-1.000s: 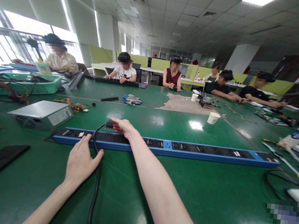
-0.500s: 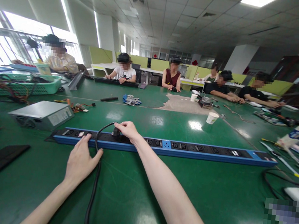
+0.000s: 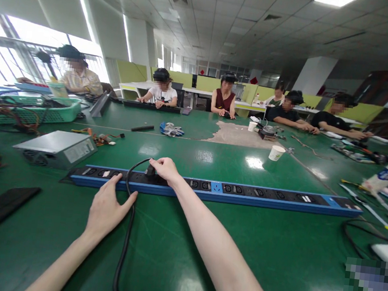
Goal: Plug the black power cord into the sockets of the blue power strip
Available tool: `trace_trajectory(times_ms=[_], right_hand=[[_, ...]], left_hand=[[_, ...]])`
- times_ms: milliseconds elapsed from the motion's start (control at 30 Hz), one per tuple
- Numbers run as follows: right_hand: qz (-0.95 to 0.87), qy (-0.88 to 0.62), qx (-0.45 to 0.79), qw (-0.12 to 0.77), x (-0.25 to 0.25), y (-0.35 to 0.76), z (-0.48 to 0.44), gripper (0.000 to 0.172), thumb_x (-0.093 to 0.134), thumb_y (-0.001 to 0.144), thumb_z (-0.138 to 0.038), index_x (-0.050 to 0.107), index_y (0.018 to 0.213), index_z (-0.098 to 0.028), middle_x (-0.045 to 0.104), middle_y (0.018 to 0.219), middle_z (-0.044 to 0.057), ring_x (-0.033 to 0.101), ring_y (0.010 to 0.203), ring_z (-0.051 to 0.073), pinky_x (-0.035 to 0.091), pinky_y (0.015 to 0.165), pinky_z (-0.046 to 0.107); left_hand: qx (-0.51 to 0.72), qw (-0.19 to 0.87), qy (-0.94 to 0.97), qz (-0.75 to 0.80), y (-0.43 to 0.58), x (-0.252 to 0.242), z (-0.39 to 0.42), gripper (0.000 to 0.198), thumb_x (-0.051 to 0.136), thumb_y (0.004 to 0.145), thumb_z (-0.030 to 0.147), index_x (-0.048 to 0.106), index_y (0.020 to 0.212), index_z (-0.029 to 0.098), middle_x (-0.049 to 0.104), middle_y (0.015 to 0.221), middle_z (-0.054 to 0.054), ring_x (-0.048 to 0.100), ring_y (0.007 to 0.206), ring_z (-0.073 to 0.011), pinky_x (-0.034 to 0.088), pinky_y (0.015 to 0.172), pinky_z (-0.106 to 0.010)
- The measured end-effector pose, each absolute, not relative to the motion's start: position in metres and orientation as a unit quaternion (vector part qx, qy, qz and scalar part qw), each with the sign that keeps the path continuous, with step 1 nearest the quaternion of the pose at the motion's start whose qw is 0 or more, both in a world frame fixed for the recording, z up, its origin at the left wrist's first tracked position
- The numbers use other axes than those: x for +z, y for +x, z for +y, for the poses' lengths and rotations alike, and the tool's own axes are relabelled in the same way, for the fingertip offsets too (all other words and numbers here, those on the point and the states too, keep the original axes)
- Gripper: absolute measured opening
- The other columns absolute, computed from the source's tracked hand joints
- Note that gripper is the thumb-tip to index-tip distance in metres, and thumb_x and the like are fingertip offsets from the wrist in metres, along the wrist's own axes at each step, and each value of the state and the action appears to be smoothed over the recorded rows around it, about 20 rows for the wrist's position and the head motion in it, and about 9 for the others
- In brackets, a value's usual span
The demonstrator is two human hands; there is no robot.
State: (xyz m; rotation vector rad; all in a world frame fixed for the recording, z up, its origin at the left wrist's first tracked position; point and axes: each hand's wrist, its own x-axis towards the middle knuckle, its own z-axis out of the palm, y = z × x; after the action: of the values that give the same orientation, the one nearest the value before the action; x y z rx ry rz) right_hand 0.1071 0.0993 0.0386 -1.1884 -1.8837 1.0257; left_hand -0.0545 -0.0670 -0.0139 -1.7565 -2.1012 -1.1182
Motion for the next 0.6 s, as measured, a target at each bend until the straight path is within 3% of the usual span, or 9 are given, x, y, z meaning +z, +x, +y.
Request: trace_trajectory(times_ms=[167, 600], right_hand=[[-0.737, -0.467, 0.372, 0.316, 0.0397, 0.1107, 0.1005, 0.047, 0.064, 0.096, -0.062, 0.074, 0.078, -0.019, 0.07, 0.077, 0.002, 0.06, 0.072, 0.014, 0.036, 0.063, 0.022], [-0.757, -0.461, 0.365, 0.285, 0.0435, 0.1165, 0.1019, 0.051, 0.064, 0.096, -0.067, 0.073, 0.078, -0.02, 0.072, 0.078, 0.004, 0.062, 0.074, 0.017, 0.039, 0.065, 0.025]], left_hand=[[-0.378, 0.076, -0.606, -0.696, -0.0511, -0.0107, -0.069, 0.068, 0.058, 0.096, 0.054, 0.047, 0.154, 0.022, 0.06, 0.151, -0.014, 0.056, 0.141, -0.0346, 0.043, 0.12, -0.052], [-0.385, 0.072, -0.616, -0.683, -0.0513, -0.0148, -0.0668, 0.067, 0.057, 0.096, 0.053, 0.046, 0.155, 0.021, 0.057, 0.153, -0.015, 0.052, 0.144, -0.0344, 0.04, 0.122, -0.053]])
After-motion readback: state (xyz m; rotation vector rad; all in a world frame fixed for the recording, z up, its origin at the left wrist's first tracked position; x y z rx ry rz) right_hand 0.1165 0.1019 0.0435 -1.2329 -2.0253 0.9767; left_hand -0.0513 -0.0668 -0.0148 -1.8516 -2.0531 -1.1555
